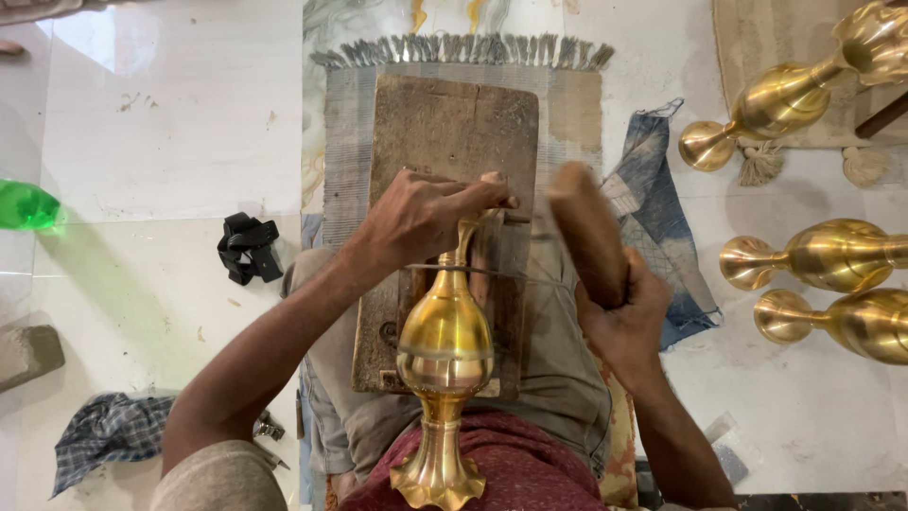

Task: The person sits on the floor with a brass vase held on a wooden block and hammers around its body using a wooden mallet and a metal punch, repositioning the vase to shape its surface. Finished brass vases lie on the floor around the work area.

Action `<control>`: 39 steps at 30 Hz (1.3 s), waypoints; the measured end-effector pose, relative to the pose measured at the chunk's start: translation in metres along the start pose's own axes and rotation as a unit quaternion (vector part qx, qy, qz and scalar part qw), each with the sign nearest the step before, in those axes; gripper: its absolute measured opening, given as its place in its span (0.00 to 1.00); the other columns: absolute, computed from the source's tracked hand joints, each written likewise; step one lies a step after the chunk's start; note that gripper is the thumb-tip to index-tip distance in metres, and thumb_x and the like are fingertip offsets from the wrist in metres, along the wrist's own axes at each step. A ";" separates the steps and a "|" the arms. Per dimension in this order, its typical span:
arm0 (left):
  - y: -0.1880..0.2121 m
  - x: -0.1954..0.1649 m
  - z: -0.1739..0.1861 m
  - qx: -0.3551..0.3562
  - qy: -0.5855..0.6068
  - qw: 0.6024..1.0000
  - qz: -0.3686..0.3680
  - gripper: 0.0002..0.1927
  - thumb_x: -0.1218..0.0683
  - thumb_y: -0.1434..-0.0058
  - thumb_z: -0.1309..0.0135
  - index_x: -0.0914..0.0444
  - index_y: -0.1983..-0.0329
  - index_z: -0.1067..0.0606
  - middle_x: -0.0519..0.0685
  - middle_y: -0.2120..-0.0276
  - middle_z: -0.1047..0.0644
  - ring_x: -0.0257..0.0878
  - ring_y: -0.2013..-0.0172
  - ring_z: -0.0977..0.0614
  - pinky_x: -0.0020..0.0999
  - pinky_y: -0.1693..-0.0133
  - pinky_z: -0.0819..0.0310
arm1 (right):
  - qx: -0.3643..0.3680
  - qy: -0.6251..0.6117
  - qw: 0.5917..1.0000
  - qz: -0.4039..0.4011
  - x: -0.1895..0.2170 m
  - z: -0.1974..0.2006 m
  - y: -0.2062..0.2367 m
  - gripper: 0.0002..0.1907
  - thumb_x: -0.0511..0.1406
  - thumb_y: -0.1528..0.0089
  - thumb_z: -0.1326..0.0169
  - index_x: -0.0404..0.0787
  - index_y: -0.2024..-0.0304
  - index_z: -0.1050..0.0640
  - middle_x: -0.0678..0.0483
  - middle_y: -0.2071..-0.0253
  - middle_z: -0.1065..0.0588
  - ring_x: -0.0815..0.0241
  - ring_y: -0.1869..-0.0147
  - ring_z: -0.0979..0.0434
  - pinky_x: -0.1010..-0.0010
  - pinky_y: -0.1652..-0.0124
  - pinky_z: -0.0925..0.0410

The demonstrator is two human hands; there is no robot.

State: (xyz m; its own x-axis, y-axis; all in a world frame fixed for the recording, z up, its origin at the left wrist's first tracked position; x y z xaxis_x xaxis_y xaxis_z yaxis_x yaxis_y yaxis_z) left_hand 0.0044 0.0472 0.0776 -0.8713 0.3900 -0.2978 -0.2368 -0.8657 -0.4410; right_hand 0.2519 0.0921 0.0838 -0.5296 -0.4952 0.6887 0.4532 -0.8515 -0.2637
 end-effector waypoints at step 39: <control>-0.003 0.007 -0.005 -0.056 0.056 0.997 0.016 0.18 0.57 0.31 0.40 0.51 0.40 0.26 0.45 0.65 0.15 0.33 0.80 0.19 0.27 0.81 0.24 | 0.047 0.031 0.998 0.016 -0.004 0.017 -0.030 0.11 0.30 0.47 0.39 0.37 0.61 0.23 0.49 0.76 0.26 0.58 0.73 0.27 0.68 0.71 0.35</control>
State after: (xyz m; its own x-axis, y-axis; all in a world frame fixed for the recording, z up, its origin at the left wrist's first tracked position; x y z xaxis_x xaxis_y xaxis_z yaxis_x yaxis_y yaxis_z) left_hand 0.0009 0.0539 0.0726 -0.8224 0.4004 -0.4041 -0.1537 -0.8403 -0.5198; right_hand 0.2527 0.1227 0.1002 -0.5558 -0.5334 0.6376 0.5336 -0.8170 -0.2185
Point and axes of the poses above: each hand's wrist, its own y-axis away from the middle knuckle, its own z-axis out of the back of the hand, x = y × z, the point moved 7 cm from there along -y, towards the middle knuckle
